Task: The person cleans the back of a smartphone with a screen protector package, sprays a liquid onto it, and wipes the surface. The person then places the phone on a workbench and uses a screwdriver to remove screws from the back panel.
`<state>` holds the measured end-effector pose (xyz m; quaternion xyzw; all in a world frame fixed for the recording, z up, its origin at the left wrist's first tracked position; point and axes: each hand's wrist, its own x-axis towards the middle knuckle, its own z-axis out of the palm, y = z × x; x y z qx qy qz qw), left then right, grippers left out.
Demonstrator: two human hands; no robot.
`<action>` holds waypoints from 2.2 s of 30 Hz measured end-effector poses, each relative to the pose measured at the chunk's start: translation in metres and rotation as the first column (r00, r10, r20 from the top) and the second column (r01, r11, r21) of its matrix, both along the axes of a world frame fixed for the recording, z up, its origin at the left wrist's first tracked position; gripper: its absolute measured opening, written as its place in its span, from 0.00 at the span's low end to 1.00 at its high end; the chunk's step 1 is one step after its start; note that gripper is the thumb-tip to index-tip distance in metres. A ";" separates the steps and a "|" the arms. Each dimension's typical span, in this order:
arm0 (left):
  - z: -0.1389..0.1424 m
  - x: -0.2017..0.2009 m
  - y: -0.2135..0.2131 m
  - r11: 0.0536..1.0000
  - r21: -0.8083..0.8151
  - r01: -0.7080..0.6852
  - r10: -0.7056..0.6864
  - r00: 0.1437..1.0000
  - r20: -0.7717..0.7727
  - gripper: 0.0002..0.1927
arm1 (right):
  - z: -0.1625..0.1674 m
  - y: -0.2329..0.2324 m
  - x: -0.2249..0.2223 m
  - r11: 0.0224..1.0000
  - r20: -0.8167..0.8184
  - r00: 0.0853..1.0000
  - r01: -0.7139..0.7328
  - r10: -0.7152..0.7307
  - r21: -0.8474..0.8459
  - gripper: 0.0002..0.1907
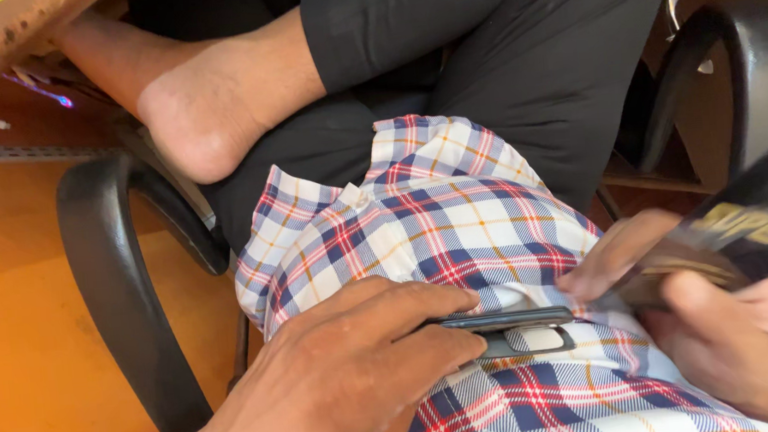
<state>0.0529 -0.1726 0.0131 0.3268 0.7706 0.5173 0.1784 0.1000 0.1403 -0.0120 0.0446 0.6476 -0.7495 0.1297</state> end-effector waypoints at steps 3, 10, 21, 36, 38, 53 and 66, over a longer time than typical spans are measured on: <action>0.000 0.003 -0.001 0.999 -0.014 0.033 -0.033 0.999 -0.040 0.20 | 0.011 0.007 0.005 1.000 -0.069 0.997 0.017 -0.017 -0.010 0.06; 0.002 0.008 0.002 1.000 0.010 0.005 -0.004 0.998 -0.060 0.13 | 0.022 0.017 -0.022 0.836 -0.378 0.773 -0.340 0.509 0.431 0.14; 0.003 0.007 0.005 1.000 0.004 -0.013 0.013 0.995 -0.099 0.10 | 0.049 0.011 -0.040 0.492 -0.162 0.546 -0.538 0.822 0.684 0.20; 0.008 0.005 0.005 1.000 0.020 0.017 -0.017 1.000 -0.007 0.13 | 0.053 0.008 -0.029 0.486 -0.167 0.609 -0.406 0.775 0.774 0.17; 0.009 0.005 0.005 1.000 0.020 0.018 -0.017 1.000 -0.009 0.14 | 0.053 0.008 -0.028 0.516 -0.171 0.630 -0.417 0.757 0.748 0.17; 0.008 0.007 0.012 0.997 -0.052 0.053 -0.053 0.998 0.016 0.17 | 0.018 0.013 -0.021 0.634 -0.248 0.699 -0.367 0.671 0.681 0.13; 0.002 -0.012 0.011 0.993 -0.080 -0.087 0.103 0.971 0.215 0.11 | 0.000 0.013 -0.011 0.707 0.140 0.945 -0.314 0.295 0.633 0.16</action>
